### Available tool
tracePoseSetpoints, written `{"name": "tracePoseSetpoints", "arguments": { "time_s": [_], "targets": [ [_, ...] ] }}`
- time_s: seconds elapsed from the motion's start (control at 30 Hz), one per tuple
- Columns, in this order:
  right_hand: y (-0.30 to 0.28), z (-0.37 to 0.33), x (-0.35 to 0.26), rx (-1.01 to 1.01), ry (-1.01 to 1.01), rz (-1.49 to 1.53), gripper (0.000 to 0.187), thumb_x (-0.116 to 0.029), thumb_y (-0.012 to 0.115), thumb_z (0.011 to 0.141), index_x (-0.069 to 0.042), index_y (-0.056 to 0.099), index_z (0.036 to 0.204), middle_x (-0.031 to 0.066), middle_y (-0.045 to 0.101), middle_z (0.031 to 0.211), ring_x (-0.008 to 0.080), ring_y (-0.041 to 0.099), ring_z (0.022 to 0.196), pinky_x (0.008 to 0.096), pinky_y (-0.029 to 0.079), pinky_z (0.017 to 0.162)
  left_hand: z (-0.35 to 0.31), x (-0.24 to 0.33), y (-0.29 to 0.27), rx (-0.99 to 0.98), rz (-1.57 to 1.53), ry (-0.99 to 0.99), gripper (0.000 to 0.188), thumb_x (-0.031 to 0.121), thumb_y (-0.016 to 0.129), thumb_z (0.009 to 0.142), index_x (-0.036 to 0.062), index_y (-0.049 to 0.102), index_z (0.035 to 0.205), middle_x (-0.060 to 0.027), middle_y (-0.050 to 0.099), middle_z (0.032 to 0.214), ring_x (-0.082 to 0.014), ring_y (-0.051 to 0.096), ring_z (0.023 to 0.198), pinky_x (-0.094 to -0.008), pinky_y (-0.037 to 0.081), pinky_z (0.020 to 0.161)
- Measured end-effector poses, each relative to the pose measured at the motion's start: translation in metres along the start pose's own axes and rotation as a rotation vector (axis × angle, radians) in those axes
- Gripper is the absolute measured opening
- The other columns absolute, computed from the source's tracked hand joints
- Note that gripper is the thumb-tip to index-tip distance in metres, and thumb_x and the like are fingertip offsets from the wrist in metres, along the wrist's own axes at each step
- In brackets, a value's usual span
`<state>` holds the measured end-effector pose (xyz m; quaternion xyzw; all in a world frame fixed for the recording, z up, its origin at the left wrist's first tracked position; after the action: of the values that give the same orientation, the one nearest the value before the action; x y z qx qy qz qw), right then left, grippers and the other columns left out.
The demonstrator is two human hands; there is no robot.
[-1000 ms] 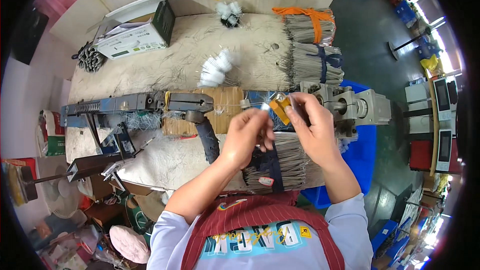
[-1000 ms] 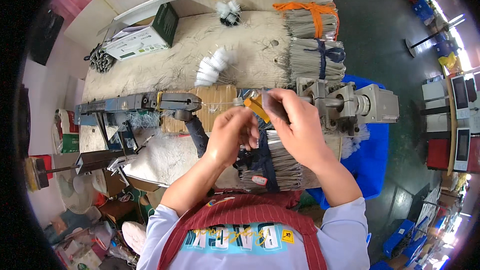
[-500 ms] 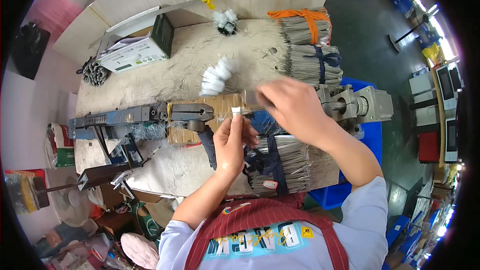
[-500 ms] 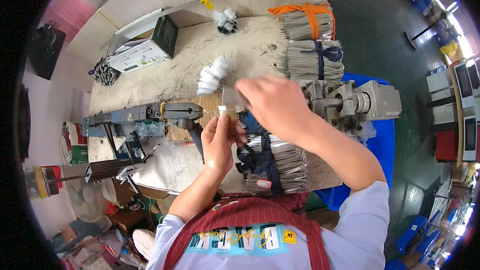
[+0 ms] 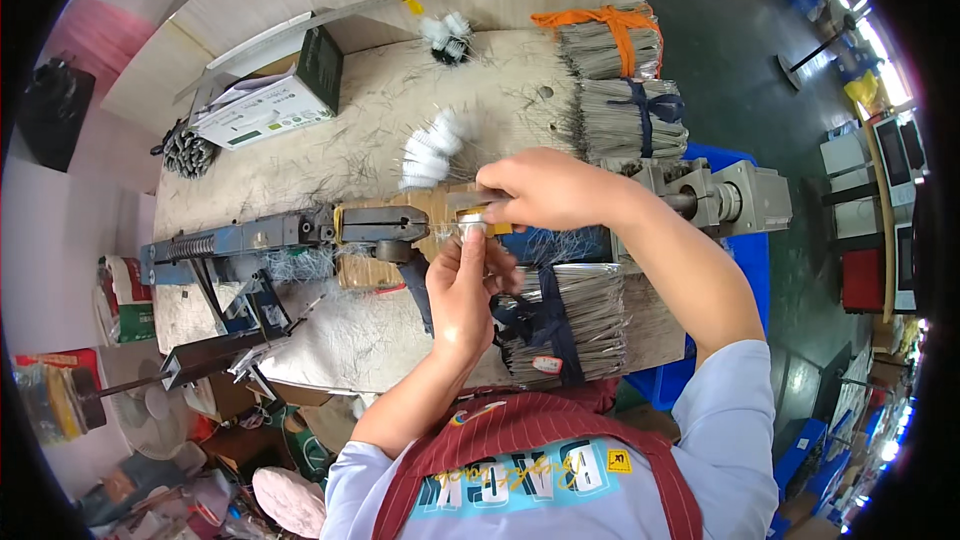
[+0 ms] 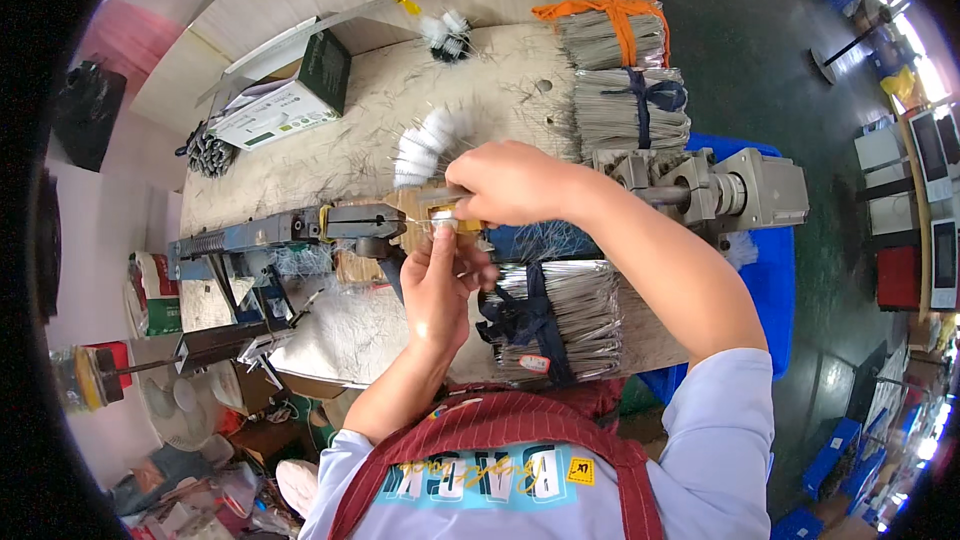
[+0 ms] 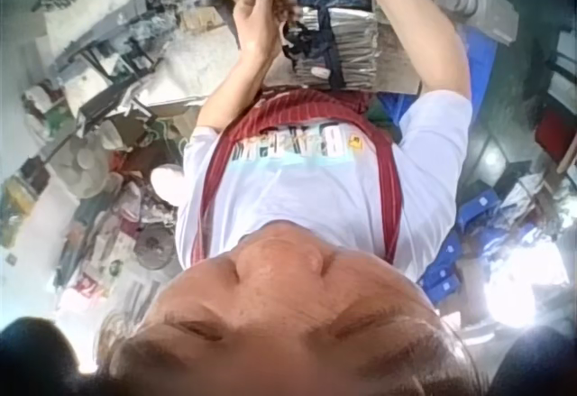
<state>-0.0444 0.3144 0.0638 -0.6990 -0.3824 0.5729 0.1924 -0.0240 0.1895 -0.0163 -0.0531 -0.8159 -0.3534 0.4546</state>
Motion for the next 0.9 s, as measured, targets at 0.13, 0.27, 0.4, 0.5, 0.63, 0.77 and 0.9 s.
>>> {"name": "tracePoseSetpoints", "arguments": {
  "time_s": [0.13, 0.27, 0.4, 0.5, 0.63, 0.77, 0.9],
  "targets": [
    [-0.001, 0.004, -0.001, -0.035, 0.048, -0.057, 0.027, -0.026, 0.065, 0.086, 0.0, 0.057, 0.089, 0.0175, 0.064, 0.074, 0.0354, 0.064, 0.073, 0.0454, 0.048, 0.064, -0.005, 0.016, 0.016, 0.04, -0.21, -0.032, 0.043, 0.034, 0.045, 0.103, -0.0039, 0.048, 0.124, -0.02, 0.058, 0.12, -0.0301, 0.057, 0.114, -0.0432, 0.049, 0.098],
    [-0.024, -0.011, -0.012, 0.163, -0.013, -0.356, 0.026, -0.021, 0.062, 0.089, 0.002, 0.055, 0.1, 0.0181, 0.066, 0.082, 0.029, 0.067, 0.074, 0.0414, 0.05, 0.063, -0.01, 0.028, 0.017, -0.066, -0.476, -0.209, 0.058, 0.04, 0.041, 0.103, -0.0063, 0.034, 0.138, -0.0241, 0.042, 0.14, -0.0351, 0.041, 0.134, -0.0489, 0.036, 0.113],
    [-0.039, -0.047, -0.005, 0.203, 0.084, 0.236, 0.027, -0.018, 0.057, 0.094, 0.002, 0.053, 0.113, 0.0152, 0.066, 0.09, 0.0223, 0.068, 0.075, 0.0358, 0.052, 0.064, -0.017, 0.036, 0.01, -0.087, -0.563, -0.21, 0.064, 0.043, 0.044, 0.101, -0.0059, 0.031, 0.141, -0.0248, 0.039, 0.143, -0.0355, 0.037, 0.136, -0.0492, 0.033, 0.115],
    [-0.029, -0.06, -0.012, 0.376, -0.022, 0.254, 0.021, -0.015, 0.056, 0.095, 0.0, 0.056, 0.111, 0.0121, 0.063, 0.1, 0.0217, 0.065, 0.075, 0.0333, 0.051, 0.068, -0.016, 0.035, 0.008, -0.059, -0.515, -0.18, 0.063, 0.043, 0.044, 0.1, -0.0051, 0.033, 0.14, -0.024, 0.039, 0.143, -0.0344, 0.037, 0.136, -0.0496, 0.032, 0.114],
    [0.0, -0.064, -0.044, 0.571, -0.274, -0.064, 0.013, -0.012, 0.064, 0.085, -0.002, 0.058, 0.091, 0.0116, 0.053, 0.09, 0.0289, 0.056, 0.086, 0.039, 0.049, 0.073, -0.017, 0.025, 0.0, -0.017, -0.582, -0.233, 0.061, 0.044, 0.045, 0.1, -0.0024, 0.037, 0.138, -0.0209, 0.042, 0.141, -0.0316, 0.039, 0.135, -0.0493, 0.03, 0.115],
    [0.011, -0.054, -0.05, 0.715, -0.257, -0.439, 0.013, -0.012, 0.067, 0.08, -0.005, 0.058, 0.087, 0.0096, 0.053, 0.088, 0.027, 0.057, 0.085, 0.037, 0.049, 0.07, -0.021, 0.031, 0.013, -0.081, -0.624, -0.231, 0.058, 0.045, 0.045, 0.099, -0.0003, 0.04, 0.135, -0.018, 0.044, 0.139, -0.0293, 0.04, 0.134, -0.0489, 0.028, 0.116],
    [-0.002, -0.059, -0.044, 0.728, -0.268, -0.222, 0.013, -0.009, 0.066, 0.081, -0.004, 0.058, 0.09, 0.0101, 0.059, 0.081, 0.0265, 0.062, 0.076, 0.037, 0.05, 0.063, -0.022, 0.033, 0.012, -0.067, -0.661, -0.217, 0.057, 0.043, 0.044, 0.1, -0.0036, 0.041, 0.132, -0.0211, 0.044, 0.139, -0.0334, 0.039, 0.134, -0.0505, 0.029, 0.115]
  ]
}}
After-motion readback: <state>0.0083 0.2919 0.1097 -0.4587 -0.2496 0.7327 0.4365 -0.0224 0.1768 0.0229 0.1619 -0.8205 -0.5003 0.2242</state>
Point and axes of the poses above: each hand's wrist, its own z-axis towards the middle knuckle, its own y-axis out of the palm, x = y × z, the point moved 8 cm from there along z, towards the middle knuckle
